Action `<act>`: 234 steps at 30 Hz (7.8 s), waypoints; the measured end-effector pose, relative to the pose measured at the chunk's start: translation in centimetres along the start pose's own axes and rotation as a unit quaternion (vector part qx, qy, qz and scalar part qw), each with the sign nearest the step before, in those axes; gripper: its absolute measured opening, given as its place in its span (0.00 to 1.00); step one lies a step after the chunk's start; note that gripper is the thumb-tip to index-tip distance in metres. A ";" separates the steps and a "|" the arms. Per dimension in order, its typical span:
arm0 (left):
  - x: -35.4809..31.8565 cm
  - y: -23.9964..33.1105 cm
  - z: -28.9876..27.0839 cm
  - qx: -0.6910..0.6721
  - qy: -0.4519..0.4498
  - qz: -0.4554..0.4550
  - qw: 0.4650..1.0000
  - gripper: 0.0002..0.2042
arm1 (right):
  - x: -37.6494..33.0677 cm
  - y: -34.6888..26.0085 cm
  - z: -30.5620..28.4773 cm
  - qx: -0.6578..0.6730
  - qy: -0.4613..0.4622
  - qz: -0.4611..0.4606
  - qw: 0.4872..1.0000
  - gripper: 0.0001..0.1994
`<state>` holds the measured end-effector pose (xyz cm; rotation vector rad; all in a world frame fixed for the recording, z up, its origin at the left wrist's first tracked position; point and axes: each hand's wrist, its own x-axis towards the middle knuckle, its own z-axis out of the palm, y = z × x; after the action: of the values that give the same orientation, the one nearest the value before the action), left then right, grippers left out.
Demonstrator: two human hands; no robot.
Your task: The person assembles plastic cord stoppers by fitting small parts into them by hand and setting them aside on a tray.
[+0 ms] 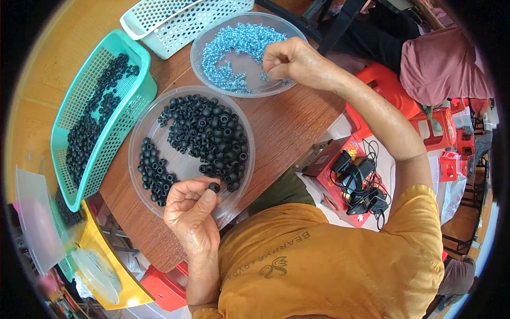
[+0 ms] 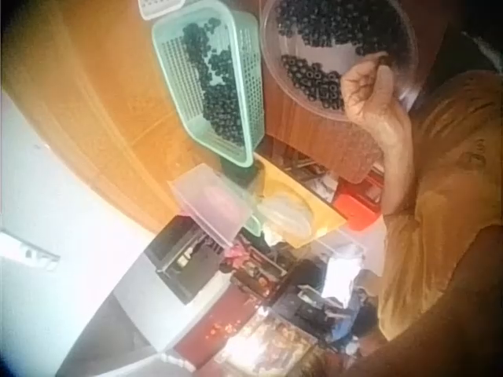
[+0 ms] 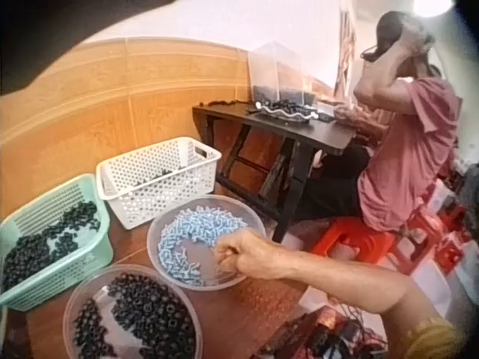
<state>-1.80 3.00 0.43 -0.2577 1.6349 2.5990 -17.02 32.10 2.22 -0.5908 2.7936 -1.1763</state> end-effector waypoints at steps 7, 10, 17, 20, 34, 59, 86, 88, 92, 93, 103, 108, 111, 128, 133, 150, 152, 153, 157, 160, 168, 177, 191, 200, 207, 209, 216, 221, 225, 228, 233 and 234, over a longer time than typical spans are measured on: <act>0.3 1.0 0.0 -0.078 -0.010 -0.024 0.997 0.09 | -2.2 -6.4 1.9 0.234 -0.005 0.027 0.972 0.04; 0.7 0.8 -0.1 -0.121 -0.023 -0.007 0.992 0.08 | -2.9 -9.0 4.2 0.299 -0.019 -0.033 0.954 0.06; 0.0 1.0 -0.6 -0.168 0.009 -0.017 0.986 0.08 | -4.6 -13.2 8.7 0.324 0.009 -0.076 0.943 0.06; -0.2 0.9 -0.9 -0.171 0.009 -0.013 0.985 0.08 | -5.0 -13.6 9.9 0.291 0.025 -0.110 0.950 0.07; -1.0 0.7 -1.5 -0.181 0.029 0.010 0.983 0.08 | -5.2 -13.8 13.3 0.109 0.189 -0.267 0.939 0.09; -1.4 1.7 -2.3 -0.123 -0.014 0.039 0.992 0.12 | -2.9 -15.1 10.6 0.356 -0.103 0.101 0.923 0.08; -0.3 1.9 -4.8 -0.243 0.000 -0.011 0.970 0.06 | 10.2 -12.0 18.1 -0.375 -0.010 -0.348 0.859 0.05; -0.2 1.9 -4.8 -0.244 0.000 -0.007 0.970 0.06 | 9.9 -12.1 18.1 -0.344 0.003 -0.333 0.878 0.04; -0.1 1.9 -5.1 -0.247 0.002 -0.010 0.969 0.06 | 7.5 -13.0 15.9 -0.173 0.037 -0.311 0.934 0.04; -0.1 1.9 -5.0 -0.249 0.003 -0.009 0.968 0.06 | 6.5 -13.6 15.0 -0.173 0.036 -0.311 0.934 0.04; -0.2 2.0 -3.5 -0.237 0.019 0.021 0.971 0.07 | -1.7 -15.6 12.9 0.417 -0.033 -0.064 0.906 0.05; -0.6 2.0 -3.2 -0.201 0.026 0.048 0.978 0.07 | -2.6 -15.5 13.2 0.422 -0.014 -0.083 0.903 0.06; -0.7 2.0 -3.0 -0.194 0.034 0.049 0.979 0.07 | -2.8 -15.1 13.7 0.377 0.014 -0.110 0.920 0.07; -1.2 1.6 -2.5 -0.167 0.047 0.059 0.983 0.06 | -4.2 -15.9 13.5 0.423 0.012 0.002 0.906 0.03; -1.2 1.4 -2.0 -0.137 0.072 0.105 0.982 0.07 | -4.2 -16.3 13.5 0.381 0.037 -0.017 0.924 0.02; -1.4 1.3 -2.1 -0.154 0.067 0.078 0.983 0.07 | -4.4 -14.8 14.7 0.080 0.198 -0.294 0.932 0.09; -1.4 1.4 -2.0 -0.158 0.063 0.084 0.982 0.07 | -4.4 -14.9 14.5 0.095 0.184 -0.287 0.935 0.10; -1.4 1.4 -1.9 -0.161 0.063 0.088 0.981 0.07 | -4.3 -14.9 14.4 0.081 0.193 -0.309 0.928 0.10; -1.4 1.5 -1.7 -0.161 0.070 0.082 0.981 0.07 | -4.3 -14.8 14.6 0.025 0.226 -0.348 0.910 0.13; -1.2 1.3 -2.1 -0.157 0.107 0.059 0.980 0.07 | -4.7 -14.9 15.1 0.016 0.238 -0.341 0.910 0.15; -0.8 1.2 -2.2 -0.208 0.071 -0.005 0.976 0.07 | -4.3 -13.7 15.5 -0.009 0.271 -0.363 0.892 0.18; -0.8 1.1 -2.0 -0.250 0.032 -0.033 0.967 0.06 | -4.2 -13.0 15.2 0.052 0.266 -0.368 0.890 0.19; -0.8 0.6 -2.3 -0.223 -0.007 -0.018 0.975 0.04 | -4.2 -12.5 13.8 0.009 0.253 -0.425 0.869 0.20; -0.7 1.4 -1.3 -0.191 0.051 -0.057 0.979 0.06 | -3.2 -11.7 13.5 0.018 0.217 -0.500 0.838 0.18; -0.4 3.1 0.0 -0.151 0.042 -0.021 0.987 0.08 | -2.3 -12.4 12.7 0.015 0.255 -0.480 0.839 0.16; 0.4 3.6 0.1 -0.082 0.057 0.001 0.995 0.11 | -1.3 -12.3 11.9 0.032 0.258 -0.471 0.843 0.16; 1.1 4.6 -3.7 0.010 0.087 0.139 0.986 0.09 | 10.0 -11.1 4.3 -0.158 0.348 -0.372 0.846 0.04; 1.6 4.8 -4.1 0.128 0.114 0.169 0.971 0.10 | 21.2 -6.0 -1.4 -0.235 0.415 -0.240 0.846 0.11; 3.1 4.5 -4.3 0.312 0.076 0.183 0.929 0.09 | 22.4 -3.4 -0.8 -0.266 0.381 -0.164 0.870 0.12; 5.1 3.8 -5.1 0.460 0.009 0.244 0.854 0.10 | 17.5 -5.3 2.0 -0.174 0.323 -0.160 0.917 0.10; 7.3 3.0 -3.4 0.605 -0.053 0.328 0.724 0.10 | 10.6 -7.6 5.4 -0.064 0.236 -0.147 0.958 0.10; 7.8 2.7 -2.9 0.604 -0.057 0.328 0.724 0.10 | 10.0 -7.1 5.4 -0.065 0.238 -0.144 0.958 0.10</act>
<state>-9.54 -1.12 0.24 0.6389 3.2584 1.0798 -22.95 20.28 4.34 -0.8488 3.2974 -1.3470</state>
